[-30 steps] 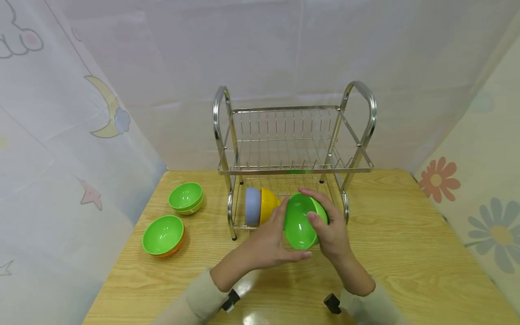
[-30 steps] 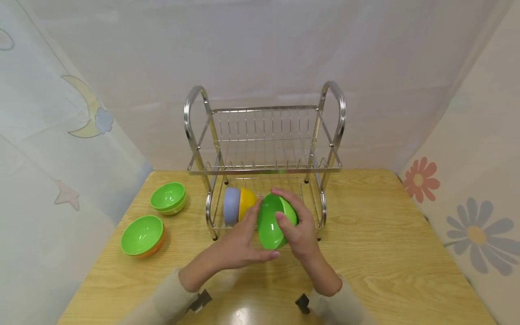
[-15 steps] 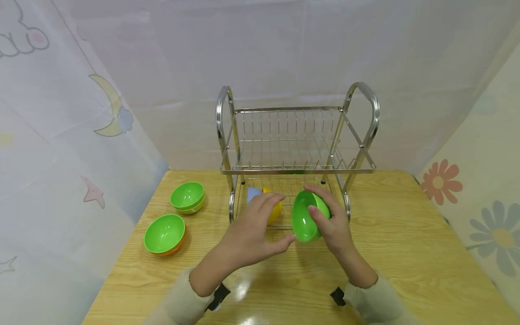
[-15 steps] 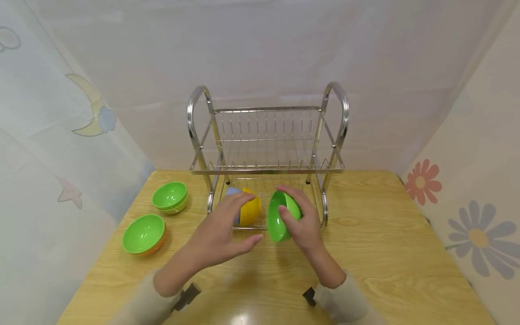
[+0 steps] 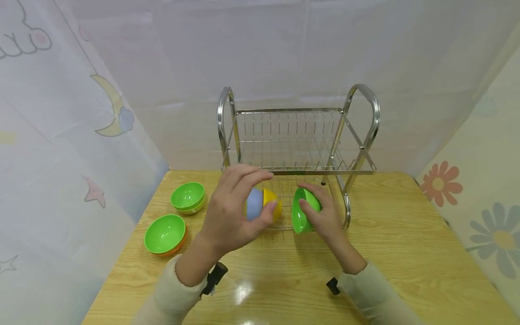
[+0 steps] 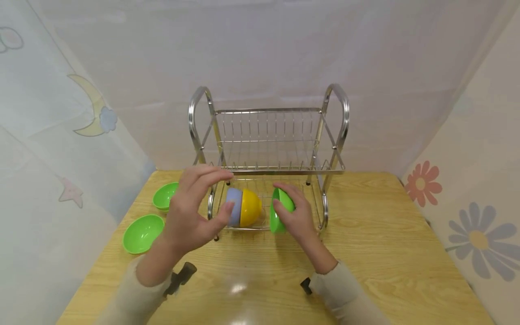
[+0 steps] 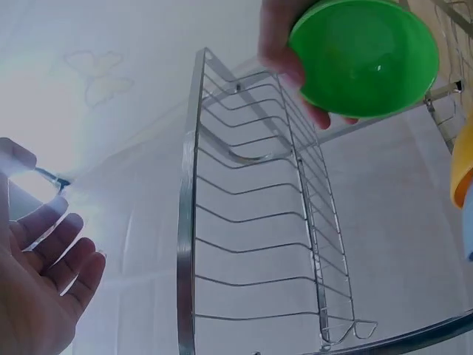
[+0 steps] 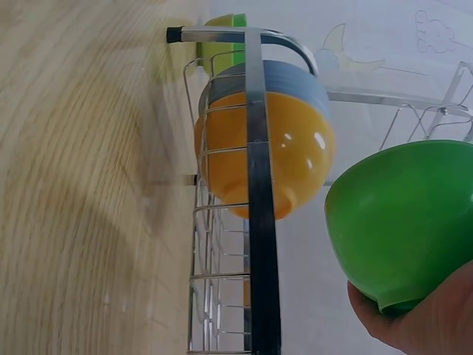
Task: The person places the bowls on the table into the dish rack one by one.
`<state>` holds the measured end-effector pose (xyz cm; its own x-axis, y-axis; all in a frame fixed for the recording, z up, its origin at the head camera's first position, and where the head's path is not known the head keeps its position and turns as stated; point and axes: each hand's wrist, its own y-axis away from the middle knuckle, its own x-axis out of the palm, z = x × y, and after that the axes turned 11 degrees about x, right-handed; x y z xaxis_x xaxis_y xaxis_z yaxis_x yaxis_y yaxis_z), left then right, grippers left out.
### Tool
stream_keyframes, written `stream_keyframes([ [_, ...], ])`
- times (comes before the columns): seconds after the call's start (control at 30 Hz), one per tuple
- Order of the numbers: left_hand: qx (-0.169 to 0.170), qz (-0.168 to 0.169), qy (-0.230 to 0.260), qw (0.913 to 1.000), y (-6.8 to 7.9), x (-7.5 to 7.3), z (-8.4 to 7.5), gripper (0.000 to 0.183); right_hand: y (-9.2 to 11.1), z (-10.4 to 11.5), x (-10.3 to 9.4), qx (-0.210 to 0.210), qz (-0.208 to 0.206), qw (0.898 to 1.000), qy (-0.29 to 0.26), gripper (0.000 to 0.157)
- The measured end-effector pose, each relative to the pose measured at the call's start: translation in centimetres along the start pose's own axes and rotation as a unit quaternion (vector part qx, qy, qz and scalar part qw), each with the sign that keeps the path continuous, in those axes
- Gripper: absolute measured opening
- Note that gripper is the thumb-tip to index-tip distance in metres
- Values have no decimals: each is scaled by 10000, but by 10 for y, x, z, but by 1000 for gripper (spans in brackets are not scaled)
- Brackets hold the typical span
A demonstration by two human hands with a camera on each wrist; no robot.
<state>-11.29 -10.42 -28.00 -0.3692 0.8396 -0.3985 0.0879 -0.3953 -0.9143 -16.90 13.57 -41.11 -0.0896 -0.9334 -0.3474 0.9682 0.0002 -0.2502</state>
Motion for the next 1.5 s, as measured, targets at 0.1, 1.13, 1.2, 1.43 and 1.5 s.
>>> stream_keyframes([
  [0.1, 34, -206, -169, 9996, -8, -4, 10, 35, -6, -5, 6, -7, 27, 10000, -9, 41],
  [1.13, -1574, 240, -1308, 9785, -43, -5, 106, 47, -33, -33, 57, 127, 433, 9972, 589, 41],
  [1.2, -1818, 381, -1327, 9736, -45, -4, 111, 49, -34, -34, 59, 133, 451, 9966, 680, 43],
  [1.43, -2601, 901, -1459, 9502, -53, -2, 132, 48, -36, -36, 64, 319, 549, 9938, 907, 45],
  [1.5, -2704, 988, -1490, 9460, -55, -1, 136, 47, -37, -38, 65, 325, 582, 9932, 956, 46],
])
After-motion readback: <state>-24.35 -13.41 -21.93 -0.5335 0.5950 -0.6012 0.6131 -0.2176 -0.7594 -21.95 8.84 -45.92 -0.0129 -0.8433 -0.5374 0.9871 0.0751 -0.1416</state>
